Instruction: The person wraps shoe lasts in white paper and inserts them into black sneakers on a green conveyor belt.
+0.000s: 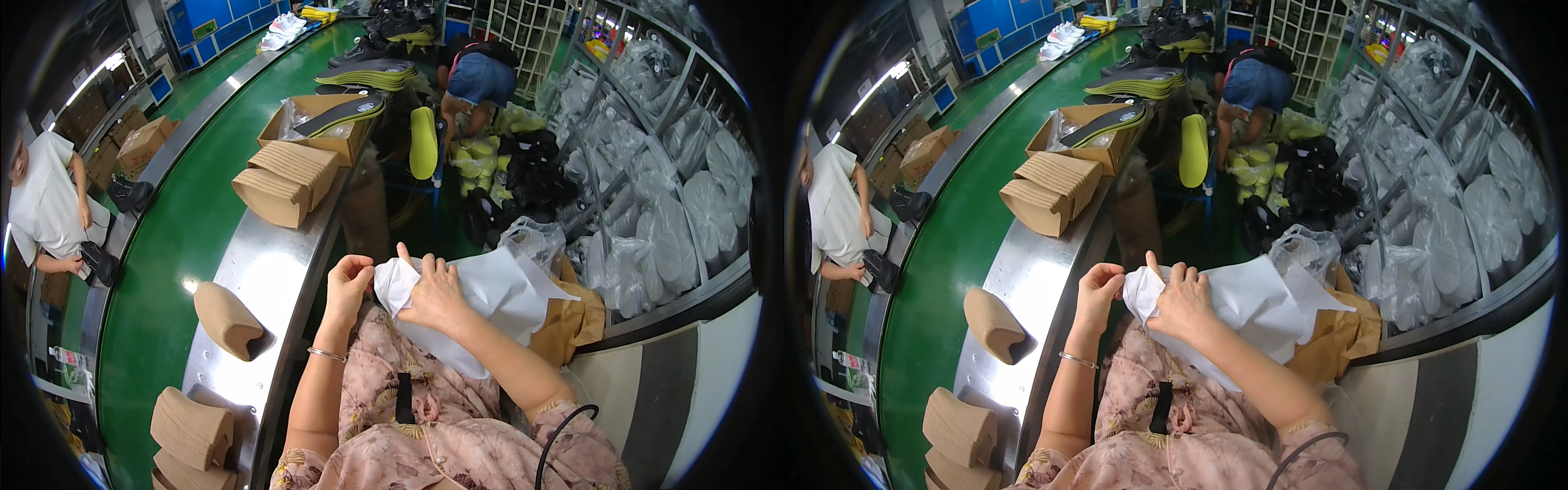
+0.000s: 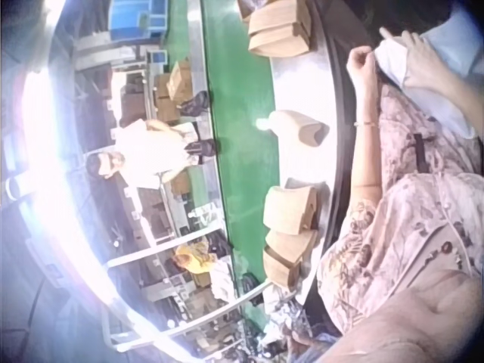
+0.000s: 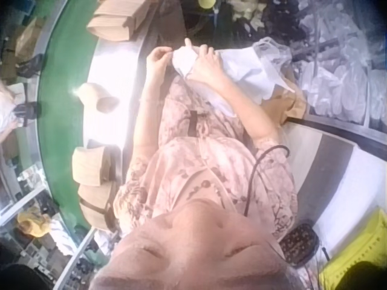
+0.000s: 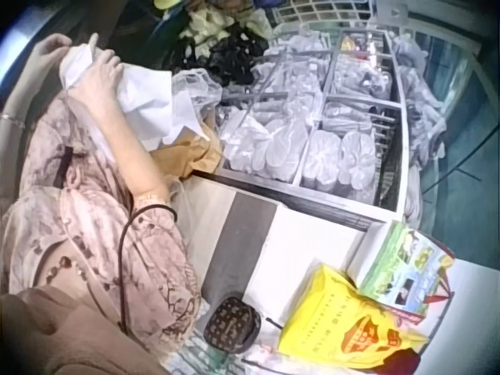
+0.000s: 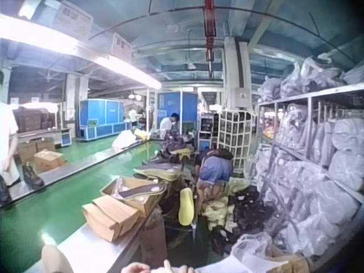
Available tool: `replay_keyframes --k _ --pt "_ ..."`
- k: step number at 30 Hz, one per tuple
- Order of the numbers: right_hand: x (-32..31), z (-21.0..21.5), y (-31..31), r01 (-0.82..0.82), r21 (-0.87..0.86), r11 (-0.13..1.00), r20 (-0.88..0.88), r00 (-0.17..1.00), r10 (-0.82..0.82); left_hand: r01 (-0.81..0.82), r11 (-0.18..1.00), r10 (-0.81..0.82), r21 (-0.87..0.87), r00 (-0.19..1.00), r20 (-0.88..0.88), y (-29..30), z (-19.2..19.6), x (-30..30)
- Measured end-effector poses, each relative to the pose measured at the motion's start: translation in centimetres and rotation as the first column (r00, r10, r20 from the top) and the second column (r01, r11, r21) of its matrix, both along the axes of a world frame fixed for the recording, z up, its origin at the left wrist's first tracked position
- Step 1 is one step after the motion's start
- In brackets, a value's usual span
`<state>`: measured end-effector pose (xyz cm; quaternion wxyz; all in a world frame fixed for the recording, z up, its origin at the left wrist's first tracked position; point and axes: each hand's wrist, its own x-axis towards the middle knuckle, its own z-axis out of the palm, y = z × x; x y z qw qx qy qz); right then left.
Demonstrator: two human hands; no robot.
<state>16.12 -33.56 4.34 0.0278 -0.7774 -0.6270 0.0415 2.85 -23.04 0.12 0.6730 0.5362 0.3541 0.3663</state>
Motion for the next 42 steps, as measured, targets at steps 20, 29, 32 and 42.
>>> replay_keyframes --k 20,29,32,42 --pt "1.7 -0.9 3.4 -0.001 0.36 0.933 -0.645 0.722 0.25 -0.033 0.929 0.177 -0.37 0.914 0.364 -8.8 -4.4 3.5" --pt "2.0 -5.9 0.3 0.492 -0.006 0.871 -0.982 -0.168 0.088 0.083 0.917 0.134 -0.391 0.857 0.497 -6.9 -4.6 1.8" --pt "1.4 -4.9 0.1 0.495 0.049 0.867 -0.968 -0.19 0.163 0.23 0.891 0.094 -0.391 0.749 0.656 -7.1 -2.1 2.0" --pt "-0.3 -2.1 -2.4 0.381 0.293 0.877 -0.93 0.326 0.169 0.059 0.974 0.045 -0.22 0.898 0.438 -4.2 -1.0 -1.3"
